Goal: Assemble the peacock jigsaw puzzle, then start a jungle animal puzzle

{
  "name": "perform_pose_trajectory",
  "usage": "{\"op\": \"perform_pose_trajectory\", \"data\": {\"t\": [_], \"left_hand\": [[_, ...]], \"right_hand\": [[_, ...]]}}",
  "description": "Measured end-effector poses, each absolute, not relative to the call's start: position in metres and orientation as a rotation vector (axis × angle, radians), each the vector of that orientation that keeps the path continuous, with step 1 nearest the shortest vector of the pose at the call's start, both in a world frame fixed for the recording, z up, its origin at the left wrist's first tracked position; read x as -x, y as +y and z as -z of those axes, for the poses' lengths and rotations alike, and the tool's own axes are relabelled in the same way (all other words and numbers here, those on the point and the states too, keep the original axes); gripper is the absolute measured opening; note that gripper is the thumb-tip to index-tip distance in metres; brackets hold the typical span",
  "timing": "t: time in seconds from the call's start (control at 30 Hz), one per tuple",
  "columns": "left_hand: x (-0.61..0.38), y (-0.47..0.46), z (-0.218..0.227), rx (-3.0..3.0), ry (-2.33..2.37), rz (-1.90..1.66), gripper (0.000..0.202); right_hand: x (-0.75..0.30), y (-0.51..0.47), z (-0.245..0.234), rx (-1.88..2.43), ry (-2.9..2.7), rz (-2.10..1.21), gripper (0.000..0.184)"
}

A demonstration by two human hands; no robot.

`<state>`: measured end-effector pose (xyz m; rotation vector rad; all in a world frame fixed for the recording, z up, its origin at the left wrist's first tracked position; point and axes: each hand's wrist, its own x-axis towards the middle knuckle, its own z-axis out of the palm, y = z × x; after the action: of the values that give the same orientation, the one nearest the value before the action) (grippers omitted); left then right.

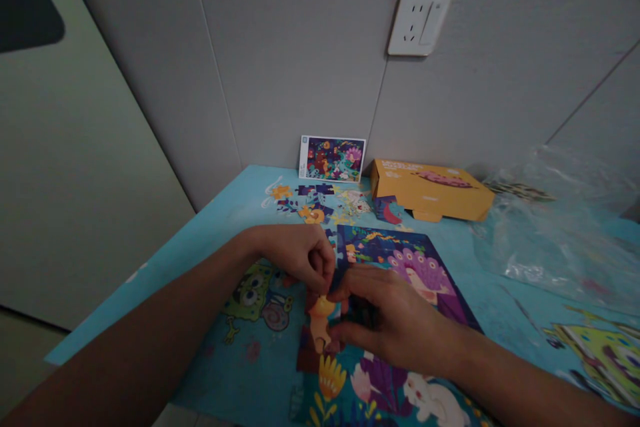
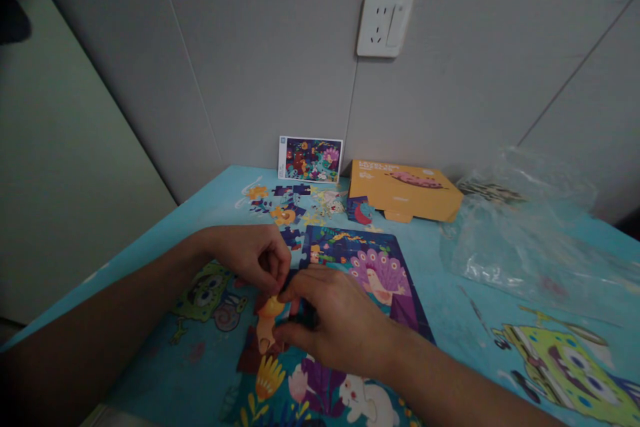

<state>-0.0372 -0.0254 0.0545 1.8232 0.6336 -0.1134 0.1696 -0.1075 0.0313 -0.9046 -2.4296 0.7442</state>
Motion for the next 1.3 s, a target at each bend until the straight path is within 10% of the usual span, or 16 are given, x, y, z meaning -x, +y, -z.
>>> {"op": "perform_pose_trajectory", "data": {"t": [1.3], "left_hand": [[0.034, -0.037, -0.066, -1.915, 0.419, 0.366, 0.016]], "right_hand": [[-0.173, -0.112, -0.040, 0.581, -2.559, -0.687, 0.029]]}}
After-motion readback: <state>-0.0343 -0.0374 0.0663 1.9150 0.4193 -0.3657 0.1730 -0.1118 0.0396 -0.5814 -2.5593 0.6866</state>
